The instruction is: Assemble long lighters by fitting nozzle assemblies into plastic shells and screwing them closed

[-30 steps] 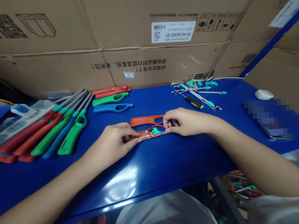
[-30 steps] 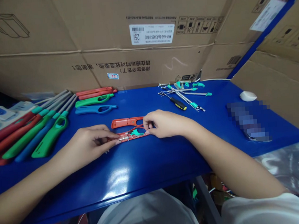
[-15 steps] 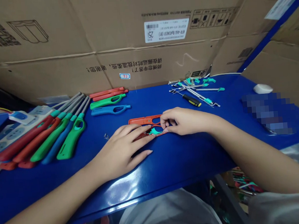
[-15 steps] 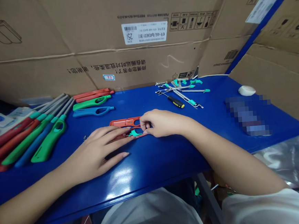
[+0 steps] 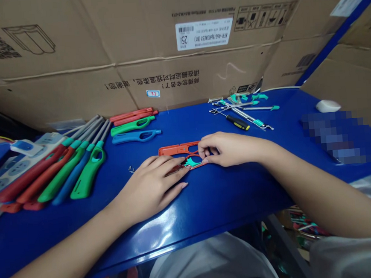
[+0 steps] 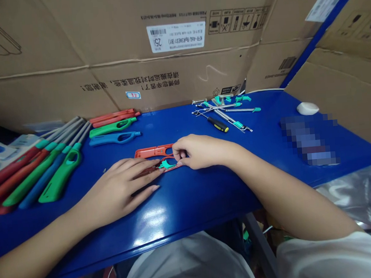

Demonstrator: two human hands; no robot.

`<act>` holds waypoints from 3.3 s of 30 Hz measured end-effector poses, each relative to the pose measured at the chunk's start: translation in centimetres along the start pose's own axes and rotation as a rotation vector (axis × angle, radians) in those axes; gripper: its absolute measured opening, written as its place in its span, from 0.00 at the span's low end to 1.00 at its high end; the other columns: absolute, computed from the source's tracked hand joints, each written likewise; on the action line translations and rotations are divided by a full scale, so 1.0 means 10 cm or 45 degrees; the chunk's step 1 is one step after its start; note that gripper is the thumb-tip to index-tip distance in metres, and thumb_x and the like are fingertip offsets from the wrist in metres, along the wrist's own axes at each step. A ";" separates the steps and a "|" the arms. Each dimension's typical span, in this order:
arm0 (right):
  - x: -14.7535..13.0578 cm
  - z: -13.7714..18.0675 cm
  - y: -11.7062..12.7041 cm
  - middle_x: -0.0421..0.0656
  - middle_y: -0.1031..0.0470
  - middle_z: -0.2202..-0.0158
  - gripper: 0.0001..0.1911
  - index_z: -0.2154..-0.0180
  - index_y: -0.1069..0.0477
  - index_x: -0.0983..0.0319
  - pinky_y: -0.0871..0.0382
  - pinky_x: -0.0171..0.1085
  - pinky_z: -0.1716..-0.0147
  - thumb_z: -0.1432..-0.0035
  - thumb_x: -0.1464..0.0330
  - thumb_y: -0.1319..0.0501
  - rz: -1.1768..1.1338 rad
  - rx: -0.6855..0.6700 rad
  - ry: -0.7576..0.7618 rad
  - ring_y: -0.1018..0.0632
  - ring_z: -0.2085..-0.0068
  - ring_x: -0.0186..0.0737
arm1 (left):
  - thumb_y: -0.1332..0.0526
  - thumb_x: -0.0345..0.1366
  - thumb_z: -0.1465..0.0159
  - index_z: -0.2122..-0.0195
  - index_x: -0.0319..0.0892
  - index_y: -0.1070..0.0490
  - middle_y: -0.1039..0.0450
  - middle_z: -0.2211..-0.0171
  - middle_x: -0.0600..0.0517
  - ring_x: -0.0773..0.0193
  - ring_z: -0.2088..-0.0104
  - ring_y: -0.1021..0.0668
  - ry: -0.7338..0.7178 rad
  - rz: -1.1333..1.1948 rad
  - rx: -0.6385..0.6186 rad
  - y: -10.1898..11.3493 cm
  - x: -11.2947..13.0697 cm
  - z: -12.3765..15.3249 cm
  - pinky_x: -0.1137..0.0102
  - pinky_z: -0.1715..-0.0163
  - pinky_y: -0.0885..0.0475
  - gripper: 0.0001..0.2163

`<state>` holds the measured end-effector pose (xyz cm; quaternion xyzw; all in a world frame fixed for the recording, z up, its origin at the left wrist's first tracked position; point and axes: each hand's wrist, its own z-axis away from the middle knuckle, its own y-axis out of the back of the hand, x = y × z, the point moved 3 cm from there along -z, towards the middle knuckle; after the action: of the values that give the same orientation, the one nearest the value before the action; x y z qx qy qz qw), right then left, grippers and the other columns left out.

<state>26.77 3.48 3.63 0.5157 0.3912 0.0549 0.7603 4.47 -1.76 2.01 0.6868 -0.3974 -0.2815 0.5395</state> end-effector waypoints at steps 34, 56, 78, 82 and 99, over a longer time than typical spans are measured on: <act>-0.12 -0.03 -0.07 0.45 0.22 0.63 0.06 0.64 0.23 0.63 0.38 0.35 0.65 0.38 0.73 0.40 0.243 0.048 0.322 0.24 0.63 0.39 | 0.45 0.37 0.26 0.38 0.44 0.28 0.26 0.43 0.42 0.50 0.43 0.25 0.042 0.147 0.012 -0.06 0.00 0.03 0.54 0.44 0.25 0.18; -0.10 -0.02 -0.08 0.47 0.21 0.59 0.08 0.60 0.22 0.63 0.33 0.37 0.59 0.35 0.73 0.41 0.196 0.017 0.342 0.22 0.58 0.42 | 0.47 0.37 0.26 0.39 0.42 0.28 0.27 0.43 0.40 0.49 0.43 0.24 0.046 0.095 -0.011 -0.06 0.03 0.03 0.53 0.45 0.24 0.17; 0.13 -0.09 -0.03 0.45 0.28 0.50 0.06 0.56 0.26 0.60 0.35 0.36 0.65 0.33 0.68 0.40 0.404 0.274 0.210 0.25 0.64 0.37 | 0.45 0.33 0.26 0.39 0.43 0.30 0.20 0.48 0.47 0.55 0.50 0.18 0.131 0.172 0.023 0.02 -0.06 0.06 0.61 0.52 0.20 0.17; 0.10 -0.08 0.01 0.45 0.27 0.53 0.06 0.58 0.28 0.61 0.38 0.35 0.68 0.31 0.66 0.42 0.481 0.371 0.202 0.26 0.65 0.36 | 0.44 0.33 0.26 0.36 0.45 0.32 0.21 0.47 0.48 0.58 0.49 0.19 0.190 0.288 0.065 -0.03 -0.11 0.07 0.63 0.50 0.22 0.18; 0.21 -0.13 0.09 0.40 0.28 0.75 0.09 0.68 0.27 0.62 0.40 0.35 0.74 0.40 0.63 0.37 -0.269 0.650 -0.194 0.32 0.75 0.34 | 0.38 0.35 0.30 0.41 0.43 0.27 0.27 0.40 0.43 0.48 0.41 0.26 0.233 0.013 0.377 0.21 -0.28 0.05 0.50 0.41 0.29 0.16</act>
<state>27.68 5.92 3.02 0.6495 0.3855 -0.1638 0.6346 2.12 0.13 3.75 0.7795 -0.3872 -0.1537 0.4679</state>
